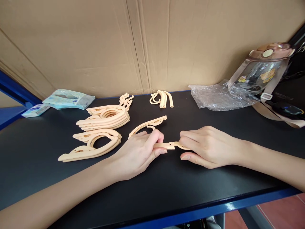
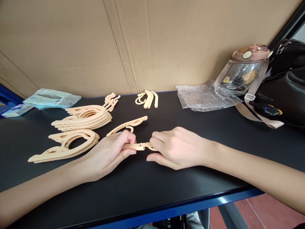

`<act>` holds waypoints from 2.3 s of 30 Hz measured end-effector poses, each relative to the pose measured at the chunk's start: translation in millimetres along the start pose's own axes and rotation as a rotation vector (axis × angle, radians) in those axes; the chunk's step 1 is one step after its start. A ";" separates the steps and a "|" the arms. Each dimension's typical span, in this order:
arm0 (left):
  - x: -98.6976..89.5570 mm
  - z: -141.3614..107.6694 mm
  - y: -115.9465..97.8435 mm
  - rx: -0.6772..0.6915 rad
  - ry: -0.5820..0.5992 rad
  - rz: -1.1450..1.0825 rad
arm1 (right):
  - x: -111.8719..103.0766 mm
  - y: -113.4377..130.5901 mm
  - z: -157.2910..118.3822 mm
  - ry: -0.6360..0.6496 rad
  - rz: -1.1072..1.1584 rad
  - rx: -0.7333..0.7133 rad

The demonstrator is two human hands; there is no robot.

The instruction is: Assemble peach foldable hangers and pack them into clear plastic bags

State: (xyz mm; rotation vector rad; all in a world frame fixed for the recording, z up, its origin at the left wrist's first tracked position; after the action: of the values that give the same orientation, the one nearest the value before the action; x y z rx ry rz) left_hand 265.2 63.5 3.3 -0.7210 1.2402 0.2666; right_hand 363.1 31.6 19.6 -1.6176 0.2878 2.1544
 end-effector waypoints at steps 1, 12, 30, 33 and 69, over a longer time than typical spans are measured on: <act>0.5 -0.2 -0.4 0.004 0.002 0.002 | 0.2 0.7 -0.1 0.000 -0.004 -0.006; -0.7 0.1 -3.5 0.034 -0.010 -0.027 | -2.7 5.3 0.0 -0.027 -0.008 -0.017; 2.9 -1.4 -17.0 0.184 0.002 -0.040 | -3.3 19.5 1.8 -0.108 -0.115 -0.131; 2.9 -2.1 -21.9 0.216 0.007 -0.015 | -3.7 23.1 2.0 -0.113 -0.143 -0.150; -11.8 0.2 50.7 -0.253 -0.291 -0.259 | -8.4 -5.7 2.8 -0.073 0.025 0.135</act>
State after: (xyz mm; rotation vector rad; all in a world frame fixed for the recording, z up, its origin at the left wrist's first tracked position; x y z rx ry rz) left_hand 233.3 104.1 -3.7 -1.0129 0.8341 0.3057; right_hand 365.2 36.0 28.9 -1.4652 0.4237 2.1578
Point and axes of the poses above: each hand's wrist, its own z-axis towards the middle knuckle, its own x-axis out of the palm, y = z × x, the point moved 9 cm from there along z, towards the middle knuckle, and after that the axes turned 2 degrees about -x, right-handed, at the moved point
